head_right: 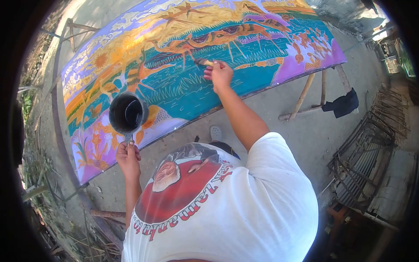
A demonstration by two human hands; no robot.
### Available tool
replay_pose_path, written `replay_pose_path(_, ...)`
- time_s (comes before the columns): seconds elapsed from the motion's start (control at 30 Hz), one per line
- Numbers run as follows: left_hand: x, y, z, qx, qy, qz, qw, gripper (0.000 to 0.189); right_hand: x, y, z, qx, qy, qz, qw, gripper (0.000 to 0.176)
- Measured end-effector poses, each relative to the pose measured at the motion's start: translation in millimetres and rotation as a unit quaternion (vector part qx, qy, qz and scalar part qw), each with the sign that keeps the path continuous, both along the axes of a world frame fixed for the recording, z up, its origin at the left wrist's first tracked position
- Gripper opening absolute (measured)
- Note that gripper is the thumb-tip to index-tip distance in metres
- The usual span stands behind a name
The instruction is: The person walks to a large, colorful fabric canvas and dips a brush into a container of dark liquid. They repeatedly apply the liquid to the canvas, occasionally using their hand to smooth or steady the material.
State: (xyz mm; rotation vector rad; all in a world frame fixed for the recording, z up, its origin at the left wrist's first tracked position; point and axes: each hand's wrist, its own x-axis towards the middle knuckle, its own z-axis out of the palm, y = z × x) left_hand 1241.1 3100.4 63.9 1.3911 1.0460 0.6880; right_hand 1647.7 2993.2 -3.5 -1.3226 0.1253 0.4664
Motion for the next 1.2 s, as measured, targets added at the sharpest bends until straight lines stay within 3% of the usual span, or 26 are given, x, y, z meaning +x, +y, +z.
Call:
replay_pose_path(0.17,-23,3,-1,0.008,0.012,0.025,1.0,0.013,-29,25,-3,0.005,0.018,-0.004,1.0,0.021)
replay_pose_path(0.4,-49,11,-3,0.019,0.009,0.031,0.999,0.014,-118,99,1,0.018,0.023,0.173,0.985,0.023)
replay_pose_path(0.63,-76,17,-7,0.015,0.001,0.04,0.999,0.012,-88,75,-1,0.007,0.007,0.058,0.998,0.024)
replay_pose_path(0.77,-87,19,-5,0.01,0.0,0.047,0.999,0.011,-101,86,-5,0.002,0.017,0.065,0.998,0.024)
replay_pose_path(0.97,-102,19,-6,0.015,-0.006,0.051,0.999,0.014,-154,129,3,0.045,0.013,0.165,0.985,0.022)
replay_pose_path(1.03,-106,20,-6,0.014,0.0,0.056,0.998,0.015,-140,127,0,0.025,0.01,0.157,0.987,0.022)
replay_pose_path(1.1,-109,18,-3,0.012,-0.003,0.062,0.998,0.015,-121,118,-9,0.002,-0.023,0.082,0.996,0.022)
replay_pose_path(1.2,-115,16,-1,0.003,-0.013,0.068,0.998,0.015,-129,113,-7,-0.006,-0.035,0.091,0.995,0.023)
